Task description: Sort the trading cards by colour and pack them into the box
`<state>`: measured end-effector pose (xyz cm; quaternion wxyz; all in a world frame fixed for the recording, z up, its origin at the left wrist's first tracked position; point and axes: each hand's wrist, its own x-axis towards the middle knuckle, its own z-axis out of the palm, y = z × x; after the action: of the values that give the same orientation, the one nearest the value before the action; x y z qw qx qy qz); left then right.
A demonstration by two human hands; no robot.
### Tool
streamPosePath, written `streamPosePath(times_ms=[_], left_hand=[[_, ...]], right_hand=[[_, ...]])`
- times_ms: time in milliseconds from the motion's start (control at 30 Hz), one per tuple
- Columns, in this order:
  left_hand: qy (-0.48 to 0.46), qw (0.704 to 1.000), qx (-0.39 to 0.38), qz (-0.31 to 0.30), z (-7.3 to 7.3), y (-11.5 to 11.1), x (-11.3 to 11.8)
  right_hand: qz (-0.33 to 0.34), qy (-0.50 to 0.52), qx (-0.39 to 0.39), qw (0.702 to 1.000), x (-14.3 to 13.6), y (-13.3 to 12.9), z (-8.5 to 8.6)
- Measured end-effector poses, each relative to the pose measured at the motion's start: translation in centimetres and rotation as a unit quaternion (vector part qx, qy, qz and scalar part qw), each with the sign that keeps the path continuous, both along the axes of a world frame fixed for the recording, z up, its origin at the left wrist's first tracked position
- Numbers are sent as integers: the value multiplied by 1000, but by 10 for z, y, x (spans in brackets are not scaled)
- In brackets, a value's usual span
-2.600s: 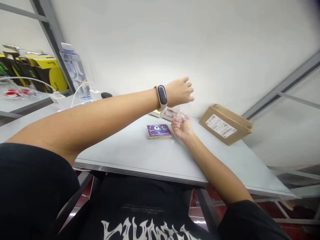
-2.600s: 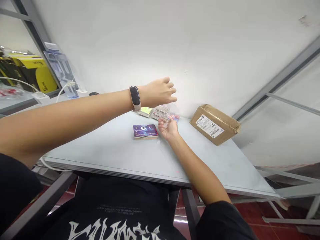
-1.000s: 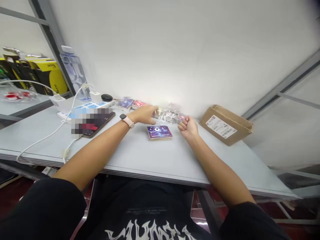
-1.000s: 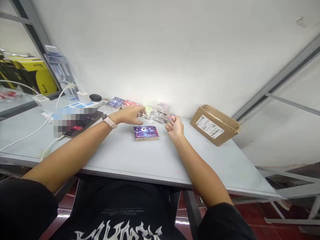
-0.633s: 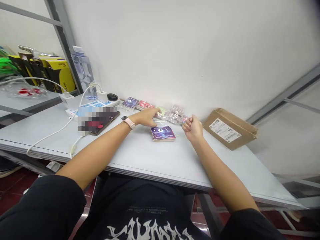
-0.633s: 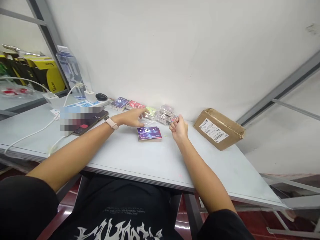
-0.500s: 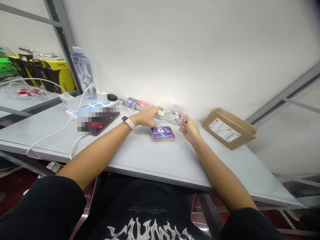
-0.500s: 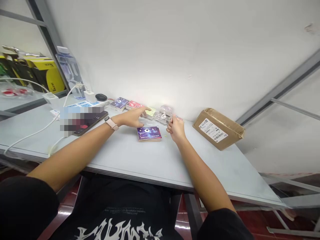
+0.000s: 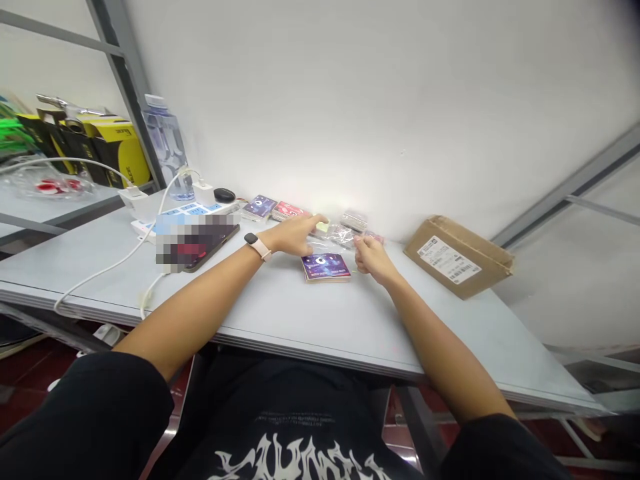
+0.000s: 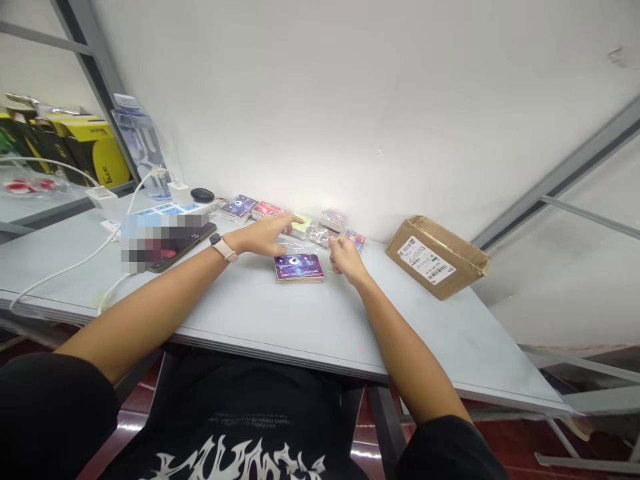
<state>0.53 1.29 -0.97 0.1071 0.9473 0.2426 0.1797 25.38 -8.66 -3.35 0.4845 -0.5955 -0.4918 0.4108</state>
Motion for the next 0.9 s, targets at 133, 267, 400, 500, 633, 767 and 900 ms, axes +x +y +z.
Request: streamPosePath(times_ms=[133, 267, 400, 500, 633, 767, 900], left_hand=[[2, 1000, 0, -12, -1, 1, 0], [-10, 1000, -5, -21, -1, 4, -2], [-6, 1000, -6, -23, 1, 7, -4], [-12, 1000, -8, -19, 2, 5, -4], [-28, 999, -7, -26, 4, 1, -1], [-39, 999, -3, -29, 3, -3, 2], [-45, 998, -24, -31, 2, -4, 4]], right_hand=[[3, -3, 0, 1000, -1, 0, -1], [-3, 3, -15, 1000, 0, 1, -2], [-4, 21, -19, 1000, 0, 0, 1], [1, 41, -16, 999, -3, -2, 4], [18, 78, -11, 997, -11, -4, 7], [31, 101, -3, 994, -17, -6, 8], [50, 116, 17, 992, -21, -9, 11]])
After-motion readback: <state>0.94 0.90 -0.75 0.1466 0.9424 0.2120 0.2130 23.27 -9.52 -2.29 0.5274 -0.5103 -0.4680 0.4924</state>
